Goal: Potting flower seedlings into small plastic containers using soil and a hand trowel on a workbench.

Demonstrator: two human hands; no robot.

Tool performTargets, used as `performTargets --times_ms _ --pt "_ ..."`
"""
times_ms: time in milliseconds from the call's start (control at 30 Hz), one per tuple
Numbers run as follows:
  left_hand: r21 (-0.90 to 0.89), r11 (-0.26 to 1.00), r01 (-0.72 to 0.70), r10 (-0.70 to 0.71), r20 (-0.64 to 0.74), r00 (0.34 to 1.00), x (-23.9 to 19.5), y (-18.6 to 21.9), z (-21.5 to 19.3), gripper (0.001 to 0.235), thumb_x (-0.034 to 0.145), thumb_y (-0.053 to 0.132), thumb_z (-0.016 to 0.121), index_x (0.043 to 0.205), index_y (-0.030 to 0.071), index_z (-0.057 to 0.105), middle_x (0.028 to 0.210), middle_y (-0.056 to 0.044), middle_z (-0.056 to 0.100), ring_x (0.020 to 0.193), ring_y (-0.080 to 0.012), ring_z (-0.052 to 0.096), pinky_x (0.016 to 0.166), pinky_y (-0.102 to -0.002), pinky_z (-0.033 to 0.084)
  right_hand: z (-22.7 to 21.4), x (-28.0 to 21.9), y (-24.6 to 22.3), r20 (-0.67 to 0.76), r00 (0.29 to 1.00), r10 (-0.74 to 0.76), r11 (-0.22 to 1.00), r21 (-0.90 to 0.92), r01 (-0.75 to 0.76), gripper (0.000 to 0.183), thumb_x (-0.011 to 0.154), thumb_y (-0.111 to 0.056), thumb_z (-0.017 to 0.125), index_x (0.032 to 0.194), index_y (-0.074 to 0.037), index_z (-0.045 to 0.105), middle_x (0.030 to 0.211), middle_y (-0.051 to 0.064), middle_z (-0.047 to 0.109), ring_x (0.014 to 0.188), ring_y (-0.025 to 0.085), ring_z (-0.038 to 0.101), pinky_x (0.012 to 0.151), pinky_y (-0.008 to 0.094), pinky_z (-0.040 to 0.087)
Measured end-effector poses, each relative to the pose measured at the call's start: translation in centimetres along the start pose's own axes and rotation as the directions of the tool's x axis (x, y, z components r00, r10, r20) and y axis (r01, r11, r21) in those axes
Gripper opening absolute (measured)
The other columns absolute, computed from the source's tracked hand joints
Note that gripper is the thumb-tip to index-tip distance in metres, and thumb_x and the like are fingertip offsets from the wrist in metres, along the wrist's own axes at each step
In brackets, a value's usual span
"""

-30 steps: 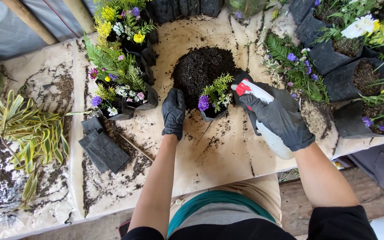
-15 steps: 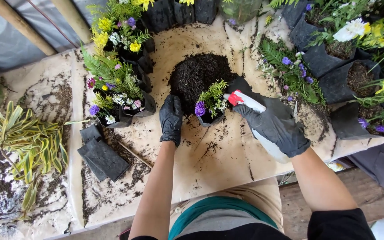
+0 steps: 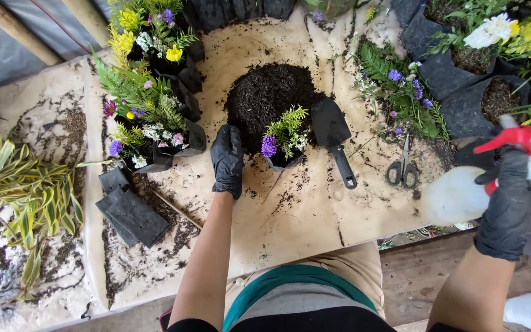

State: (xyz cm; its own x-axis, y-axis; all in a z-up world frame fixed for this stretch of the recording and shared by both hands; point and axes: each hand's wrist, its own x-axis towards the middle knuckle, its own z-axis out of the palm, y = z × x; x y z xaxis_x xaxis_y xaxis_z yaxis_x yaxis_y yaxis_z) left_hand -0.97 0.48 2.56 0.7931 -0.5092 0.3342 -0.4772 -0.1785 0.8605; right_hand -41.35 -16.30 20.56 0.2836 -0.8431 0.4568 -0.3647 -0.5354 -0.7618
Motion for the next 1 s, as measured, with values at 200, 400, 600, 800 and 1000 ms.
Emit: performTargets --times_ms 200,400,600,800,1000 --pt "-0.107 0.994 0.005 -0.007 -0.025 1.0 -0.5 0.6 -0.1 0.021 0.108 0.022 0.044 0.1 0.013 0.061 0.088 -0.003 0.061 0.081 -0.0166 0.058 0.072 -0.036 0.047 1.2 0.7 16.7 -0.529 0.845 -0.072 0.983 0.108 0.151 0.032 0.123 -0.008 0.075 0.141 0.0 0.05 0.114 0.038 0.072 0.054 0.032 0.056 0.049 0.043 0.052" --pt "-0.106 0.994 -0.009 0.004 -0.056 0.998 -2.4 3.8 -1.7 0.023 0.11 0.026 0.044 0.095 0.013 0.055 0.083 -0.001 0.053 0.076 -0.0167 0.05 0.068 -0.037 0.042 3.2 2.2 14.9 -0.726 0.674 -0.139 0.956 0.078 0.282 0.027 0.114 -0.015 0.071 0.12 0.008 0.059 0.085 0.033 0.072 0.052 0.031 0.061 0.052 0.045 0.049" --pt "-0.021 0.993 0.12 -0.115 0.151 0.982 -7.3 6.1 -5.2 0.042 0.107 0.041 0.036 0.12 0.008 0.059 0.112 -0.013 0.067 0.105 -0.0266 0.063 0.089 -0.04 0.054 3.4 -2.2 14.7 -0.609 0.747 -0.267 0.961 -0.227 0.159 0.067 0.118 -0.028 0.078 0.163 -0.005 0.034 0.105 0.023 0.05 0.091 0.031 0.042 0.078 0.047 0.038" --pt "0.17 0.986 -0.002 -0.019 0.123 0.992 -11.0 -1.9 -7.7 0.028 0.104 0.039 0.052 0.123 0.024 0.066 0.11 -0.007 0.069 0.107 -0.0372 0.067 0.09 -0.051 0.057 9.8 -7.7 6.4 -0.488 0.82 -0.299 0.952 -0.211 0.221 0.043 0.117 -0.01 0.051 0.155 -0.003 0.033 0.14 0.03 0.047 0.128 0.041 0.046 0.108 0.05 0.04" --pt "0.17 0.984 -0.061 0.048 0.08 0.996 -10.4 2.7 -6.6 0.022 0.106 0.032 0.055 0.123 0.024 0.066 0.108 -0.007 0.071 0.104 -0.0331 0.069 0.092 -0.047 0.057 16.2 -8.6 -4.7 0.411 0.844 0.344 0.783 0.371 -0.499 0.061 0.098 0.001 0.057 0.151 -0.024 0.038 0.153 0.014 0.041 0.146 0.044 0.037 0.117 0.062 0.036"
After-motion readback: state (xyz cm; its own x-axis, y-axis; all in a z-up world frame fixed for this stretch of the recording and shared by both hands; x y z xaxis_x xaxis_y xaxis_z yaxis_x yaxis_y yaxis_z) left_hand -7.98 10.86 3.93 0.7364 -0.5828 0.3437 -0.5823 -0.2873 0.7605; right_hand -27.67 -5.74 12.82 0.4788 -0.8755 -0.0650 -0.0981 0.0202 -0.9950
